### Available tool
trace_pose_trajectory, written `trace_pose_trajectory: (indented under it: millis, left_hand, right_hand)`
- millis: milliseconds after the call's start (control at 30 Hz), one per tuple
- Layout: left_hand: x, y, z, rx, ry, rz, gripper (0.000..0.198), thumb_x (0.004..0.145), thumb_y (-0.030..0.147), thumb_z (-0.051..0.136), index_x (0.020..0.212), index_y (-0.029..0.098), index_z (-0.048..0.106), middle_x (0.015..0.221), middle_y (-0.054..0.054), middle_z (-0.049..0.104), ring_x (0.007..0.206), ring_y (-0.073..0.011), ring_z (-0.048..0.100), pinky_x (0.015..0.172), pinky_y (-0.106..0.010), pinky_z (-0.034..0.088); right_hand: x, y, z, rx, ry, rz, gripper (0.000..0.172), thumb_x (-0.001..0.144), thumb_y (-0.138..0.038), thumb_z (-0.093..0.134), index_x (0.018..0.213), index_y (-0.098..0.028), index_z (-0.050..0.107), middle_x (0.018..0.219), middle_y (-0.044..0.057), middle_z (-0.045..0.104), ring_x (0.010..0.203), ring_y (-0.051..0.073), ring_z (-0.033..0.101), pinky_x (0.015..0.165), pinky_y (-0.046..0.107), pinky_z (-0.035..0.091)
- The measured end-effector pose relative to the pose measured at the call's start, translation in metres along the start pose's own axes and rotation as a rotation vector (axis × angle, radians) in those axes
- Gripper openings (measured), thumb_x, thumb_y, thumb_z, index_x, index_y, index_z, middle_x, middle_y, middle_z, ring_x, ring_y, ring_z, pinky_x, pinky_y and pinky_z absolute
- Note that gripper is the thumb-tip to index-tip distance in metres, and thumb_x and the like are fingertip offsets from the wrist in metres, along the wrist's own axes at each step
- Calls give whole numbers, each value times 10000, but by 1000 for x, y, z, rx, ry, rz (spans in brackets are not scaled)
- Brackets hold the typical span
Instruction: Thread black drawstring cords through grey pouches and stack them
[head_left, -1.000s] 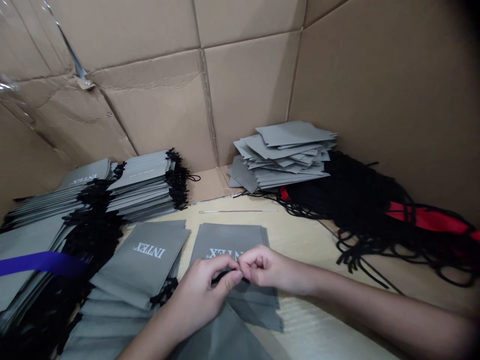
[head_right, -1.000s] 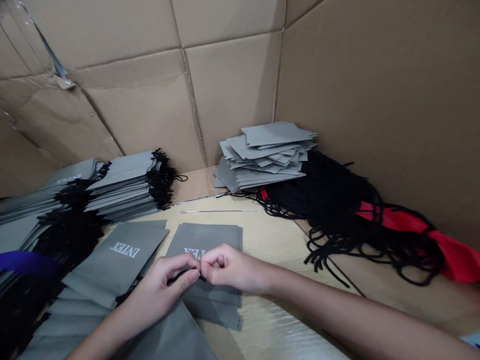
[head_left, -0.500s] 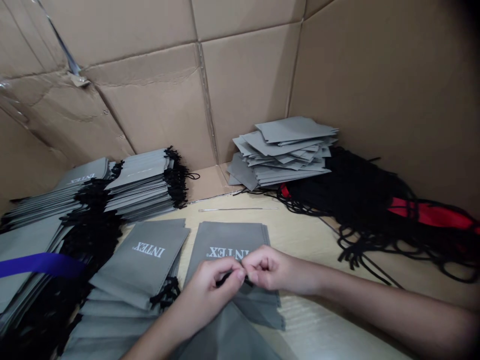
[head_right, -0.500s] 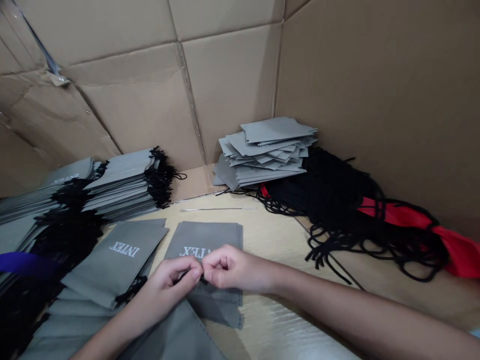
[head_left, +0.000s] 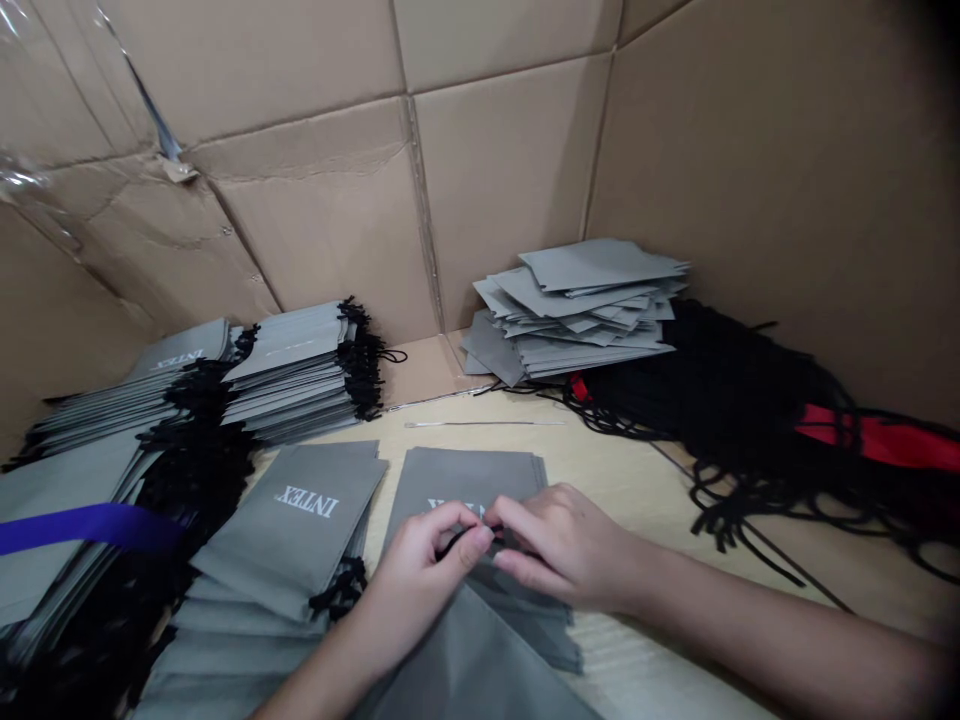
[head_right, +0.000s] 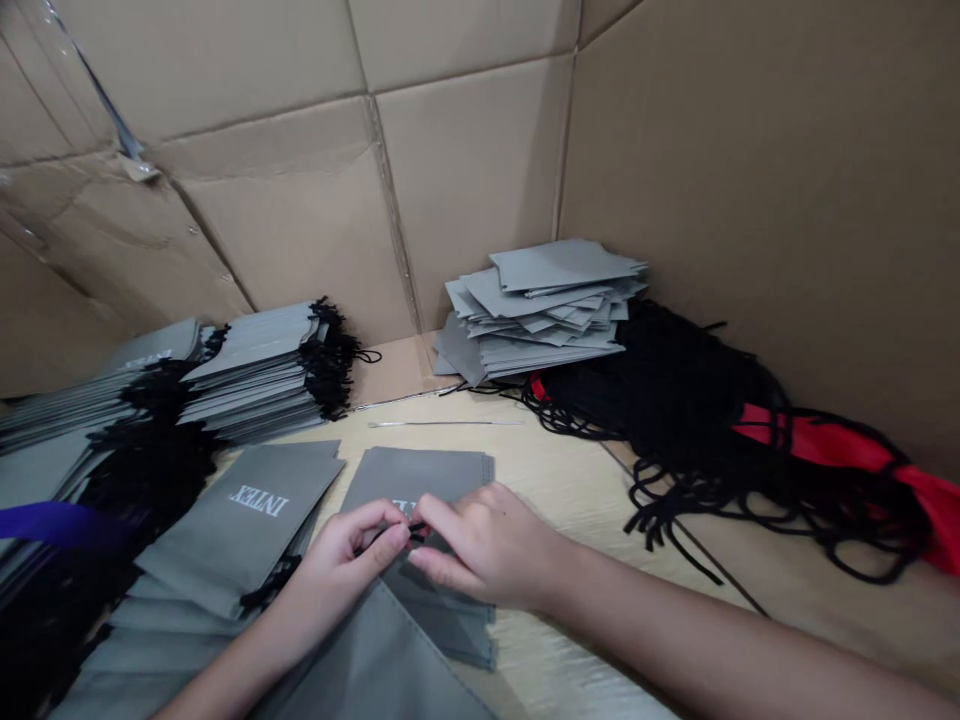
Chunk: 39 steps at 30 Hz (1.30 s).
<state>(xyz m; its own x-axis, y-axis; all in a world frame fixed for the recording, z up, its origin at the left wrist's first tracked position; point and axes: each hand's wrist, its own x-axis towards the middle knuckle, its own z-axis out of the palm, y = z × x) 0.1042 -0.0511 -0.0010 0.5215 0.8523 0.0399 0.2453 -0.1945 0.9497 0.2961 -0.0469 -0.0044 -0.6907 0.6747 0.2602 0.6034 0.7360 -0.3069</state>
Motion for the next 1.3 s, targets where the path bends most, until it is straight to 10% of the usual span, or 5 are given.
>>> trace_pose_trajectory:
  millis: [467,633,833,1300]
  left_hand:
    - [2,0,-3,-26,-41,-32,302,863,400,430,814,144,584,743,2,538,717,-128,472,659,-216,341]
    - [3,-3,-5,97,0,-65,329,851,398,438,703,136,569,651,16,477,653,-123,435,603,-216,312]
    - [4,-3,-3,-72,-67,-31,346,816,406,483,642,123,580,594,12,492,599,-116,429,579,-213,319]
    - [4,3,-3,-75,-114,-42,291,772,329,510,581,125,592,555,21,509,587,-117,444,599,-218,338]
  right_hand:
    - [4,4,12,879,27,216,369,904,-460,358,707,-168,468,569,-55,369,492,70,326,453,191,243]
    - [3,7,11,759,83,227,409,930,-448,277,716,-167,484,551,-54,370,489,76,335,459,196,258]
    - [2,1,8,484,86,110,428,823,-400,539,1194,-198,469,807,19,631,594,112,538,533,209,395]
    - [4,-4,27,864,189,150,153,637,-164,612,609,-168,462,576,-29,552,500,72,486,456,173,355]
